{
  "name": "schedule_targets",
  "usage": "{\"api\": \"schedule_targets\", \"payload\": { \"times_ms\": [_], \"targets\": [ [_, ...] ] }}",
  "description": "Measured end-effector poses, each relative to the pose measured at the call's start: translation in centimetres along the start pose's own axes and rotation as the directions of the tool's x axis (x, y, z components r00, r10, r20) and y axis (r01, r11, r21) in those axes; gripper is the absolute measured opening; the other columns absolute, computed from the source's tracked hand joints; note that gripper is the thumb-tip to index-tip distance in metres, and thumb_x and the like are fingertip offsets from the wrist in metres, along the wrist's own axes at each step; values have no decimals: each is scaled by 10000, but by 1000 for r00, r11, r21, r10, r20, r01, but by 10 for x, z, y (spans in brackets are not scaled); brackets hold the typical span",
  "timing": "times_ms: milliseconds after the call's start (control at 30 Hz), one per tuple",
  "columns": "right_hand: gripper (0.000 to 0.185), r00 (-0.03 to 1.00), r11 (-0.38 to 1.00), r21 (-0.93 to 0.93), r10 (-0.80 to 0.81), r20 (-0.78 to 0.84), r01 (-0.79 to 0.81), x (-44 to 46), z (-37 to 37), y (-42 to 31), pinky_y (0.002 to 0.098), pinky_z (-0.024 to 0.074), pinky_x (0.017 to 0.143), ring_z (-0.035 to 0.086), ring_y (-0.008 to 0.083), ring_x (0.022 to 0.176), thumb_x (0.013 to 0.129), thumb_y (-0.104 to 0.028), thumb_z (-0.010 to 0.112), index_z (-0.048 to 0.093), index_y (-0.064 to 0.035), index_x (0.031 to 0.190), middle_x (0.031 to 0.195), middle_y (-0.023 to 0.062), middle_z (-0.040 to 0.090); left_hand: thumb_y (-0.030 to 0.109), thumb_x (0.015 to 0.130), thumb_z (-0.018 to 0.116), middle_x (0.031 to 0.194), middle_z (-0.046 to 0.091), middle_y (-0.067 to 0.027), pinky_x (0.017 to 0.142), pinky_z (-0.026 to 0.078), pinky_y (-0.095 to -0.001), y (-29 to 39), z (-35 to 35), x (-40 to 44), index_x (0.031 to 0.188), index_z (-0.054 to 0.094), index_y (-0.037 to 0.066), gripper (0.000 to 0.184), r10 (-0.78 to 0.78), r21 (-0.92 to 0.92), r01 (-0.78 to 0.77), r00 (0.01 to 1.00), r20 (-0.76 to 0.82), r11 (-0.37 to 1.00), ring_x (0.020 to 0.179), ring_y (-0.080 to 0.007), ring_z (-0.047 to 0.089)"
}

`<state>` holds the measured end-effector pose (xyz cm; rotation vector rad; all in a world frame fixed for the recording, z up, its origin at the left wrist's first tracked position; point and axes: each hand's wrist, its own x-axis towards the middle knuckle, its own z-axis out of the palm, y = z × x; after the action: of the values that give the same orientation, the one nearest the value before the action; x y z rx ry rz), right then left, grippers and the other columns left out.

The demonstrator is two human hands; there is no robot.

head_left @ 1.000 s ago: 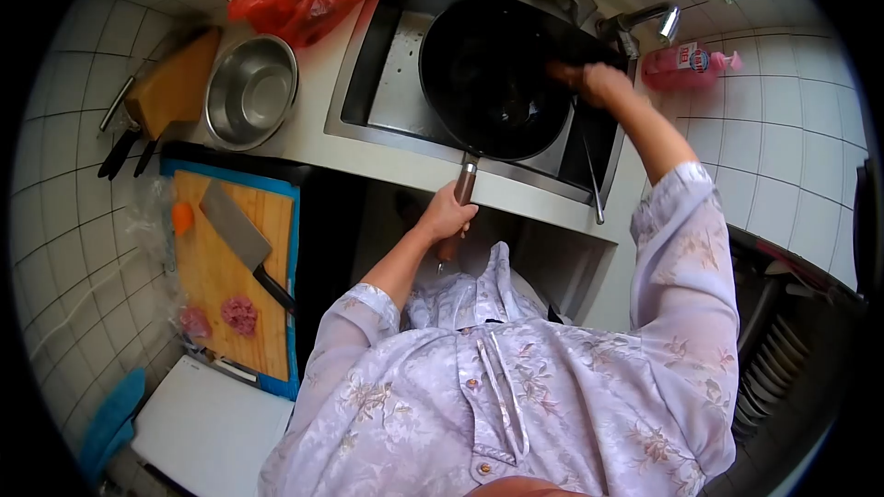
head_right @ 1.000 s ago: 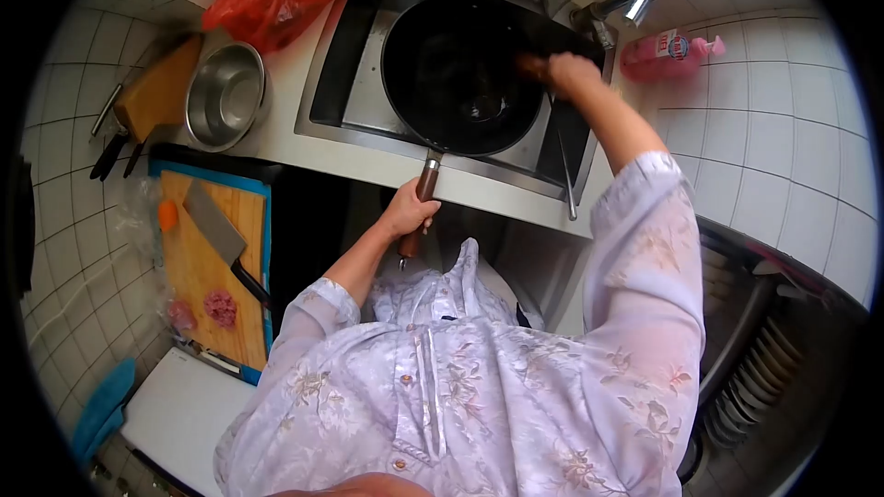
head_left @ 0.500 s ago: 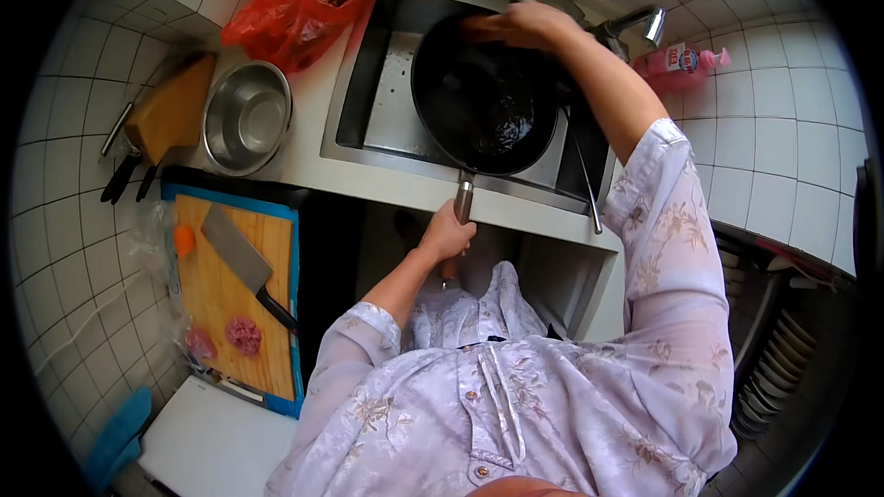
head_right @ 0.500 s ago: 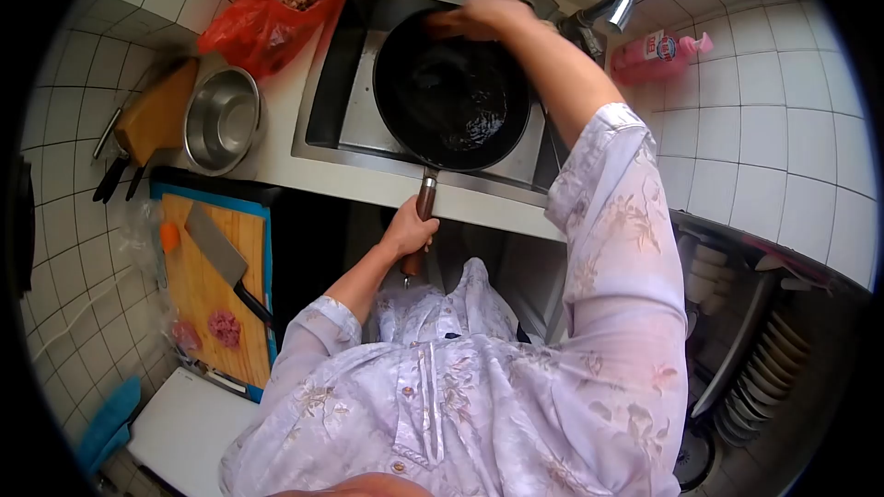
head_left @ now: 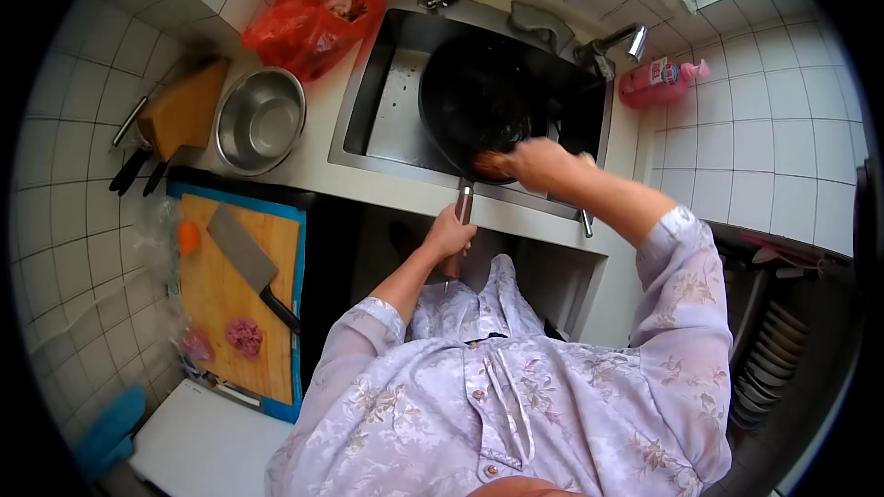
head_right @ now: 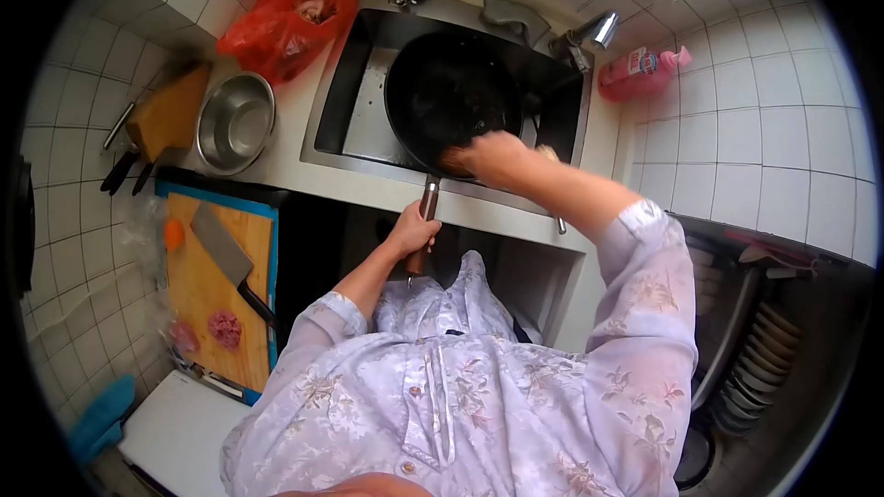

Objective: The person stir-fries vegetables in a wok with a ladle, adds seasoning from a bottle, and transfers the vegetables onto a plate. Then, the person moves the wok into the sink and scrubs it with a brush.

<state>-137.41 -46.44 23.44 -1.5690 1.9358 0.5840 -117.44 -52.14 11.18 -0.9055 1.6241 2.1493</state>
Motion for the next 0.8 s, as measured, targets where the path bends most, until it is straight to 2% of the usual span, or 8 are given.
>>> {"api": "schedule_targets", "payload": {
  "times_ms": [100,200,300,367,400,500,667,800],
  "targets": [
    [146,987,996,21,90,-134,-88,30,-98,3,392,533,672,649,286,812,740,-149,590,677,-84,837,878,128,663,59,730,554,637,529,-83,442,482,-322,8,1,-3,948,451,-21,254,-33,63,35,999,-25,997,486,-174,562],
    [313,955,989,108,128,-269,-102,82,-111,87,393,511,756,630,308,847,775,-231,571,625,-149,1073,915,136,655,60,731,554,639,533,-88,445,482,-326,5,3,-4,993,449,-29,295,-65,131,78,993,-100,988,486,-182,567],
    [348,926,879,456,279,-252,-141,100,8,179,401,490,804,613,315,911,843,-309,513,563,-232,1178,1003,138,634,62,732,557,638,533,-92,447,482,-331,-2,2,-5,978,442,-30,287,-26,80,33,996,-86,996,484,-184,569],
    [350,910,852,415,398,-116,-320,94,82,201,411,488,811,603,326,940,857,-349,492,548,-272,1194,1046,144,620,58,732,557,636,529,-93,442,482,-331,-6,-1,0,950,437,-25,262,5,15,-4,999,-45,1000,478,-181,562],
    [361,875,839,284,484,-4,-464,65,102,181,413,487,819,598,332,951,854,-355,495,535,-280,1205,1058,143,616,58,732,557,636,529,-93,442,482,-331,-6,-1,0,950,437,-25,262,4,6,-4,999,-41,1000,478,-181,562],
    [396,900,848,303,415,133,-436,2,82,108,414,492,813,593,325,965,849,-316,508,489,-294,1244,1058,144,612,43,731,551,627,519,-91,423,474,-325,-7,-5,3,910,429,-10,223,9,-59,-9,1000,7,998,462,-174,545],
    [426,979,933,302,203,11,-196,-1,17,45,435,499,746,618,341,830,877,-328,489,429,-317,1298,959,178,628,39,731,549,629,519,-90,423,472,-320,1,-5,-1,922,430,-14,231,-14,-18,14,1000,25,1000,465,-171,546],
    [423,947,913,295,313,-66,-281,61,18,88,441,503,742,614,355,865,875,-378,484,443,-321,1291,969,186,625,31,730,543,625,512,-82,423,469,-318,4,-3,-3,948,423,-19,254,-40,26,41,999,-20,999,460,-166,542]
  ]
}}
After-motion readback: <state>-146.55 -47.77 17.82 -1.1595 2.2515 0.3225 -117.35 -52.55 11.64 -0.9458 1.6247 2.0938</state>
